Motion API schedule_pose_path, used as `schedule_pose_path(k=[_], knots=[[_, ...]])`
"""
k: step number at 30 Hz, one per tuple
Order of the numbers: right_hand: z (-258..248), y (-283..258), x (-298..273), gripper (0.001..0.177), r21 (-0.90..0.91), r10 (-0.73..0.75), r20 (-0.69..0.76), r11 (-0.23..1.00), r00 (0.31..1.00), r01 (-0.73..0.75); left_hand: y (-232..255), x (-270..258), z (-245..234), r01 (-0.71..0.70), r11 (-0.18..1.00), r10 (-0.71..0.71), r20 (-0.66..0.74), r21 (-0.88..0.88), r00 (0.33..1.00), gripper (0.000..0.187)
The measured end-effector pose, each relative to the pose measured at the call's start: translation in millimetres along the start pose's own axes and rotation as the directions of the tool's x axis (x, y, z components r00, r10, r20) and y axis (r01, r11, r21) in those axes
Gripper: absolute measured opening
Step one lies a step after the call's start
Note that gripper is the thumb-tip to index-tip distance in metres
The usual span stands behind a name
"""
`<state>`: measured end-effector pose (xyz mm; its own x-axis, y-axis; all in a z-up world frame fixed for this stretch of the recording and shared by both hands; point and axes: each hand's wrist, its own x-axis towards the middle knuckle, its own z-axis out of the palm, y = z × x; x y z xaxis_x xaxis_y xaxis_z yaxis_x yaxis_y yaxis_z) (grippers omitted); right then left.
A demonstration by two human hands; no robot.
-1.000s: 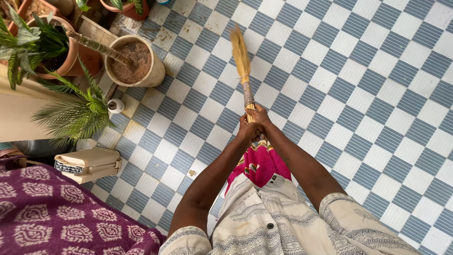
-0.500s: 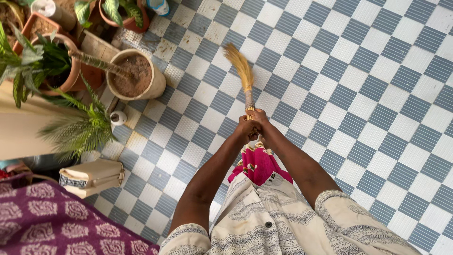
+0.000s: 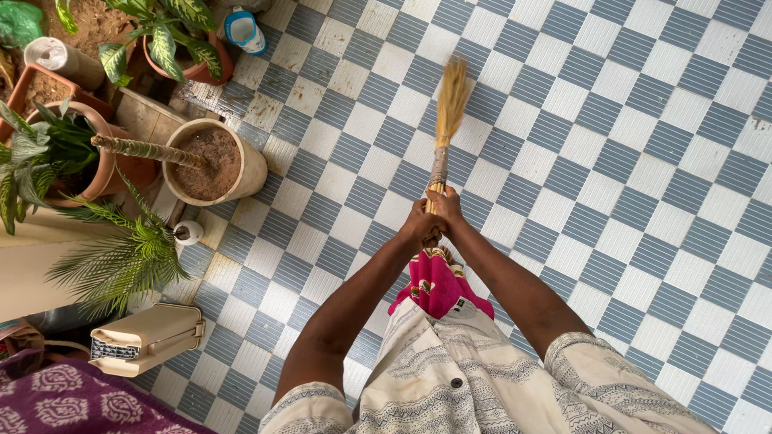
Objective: The person sweeps a tiled floor using a traditional straw broom. They move systematically across the room, sweeping around various items such as potted plants, bags, and a plastic table. The camera angle is a first-person perspective looking down at the broom and the floor.
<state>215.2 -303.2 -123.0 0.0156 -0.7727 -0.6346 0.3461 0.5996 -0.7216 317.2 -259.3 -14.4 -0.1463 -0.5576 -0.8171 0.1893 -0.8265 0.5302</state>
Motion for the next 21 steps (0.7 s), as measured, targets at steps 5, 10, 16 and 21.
schedule_pose_path(k=[5,10,16,21], knots=[[11,1,5,0.039,-0.088,0.041,0.122,0.996,0.992,-0.030,5,-10,3,-0.045,0.996,0.038,-0.079,-0.082,0.996,0.102],[24,-12,28,0.031,-0.056,0.140,0.270,0.990,0.953,-0.130,24,6,4,0.017,0.996,-0.030,-0.139,-0.092,0.990,0.092],[22,-22,42,0.025,0.057,0.169,0.235,0.981,0.957,-0.187,31,46,0,0.017,0.999,-0.019,-0.042,-0.035,0.999,0.064],[-1,-32,46,0.025,0.022,0.113,0.115,0.993,0.987,-0.116,36,54,17,0.056,0.996,-0.055,-0.010,0.067,0.998,0.069]])
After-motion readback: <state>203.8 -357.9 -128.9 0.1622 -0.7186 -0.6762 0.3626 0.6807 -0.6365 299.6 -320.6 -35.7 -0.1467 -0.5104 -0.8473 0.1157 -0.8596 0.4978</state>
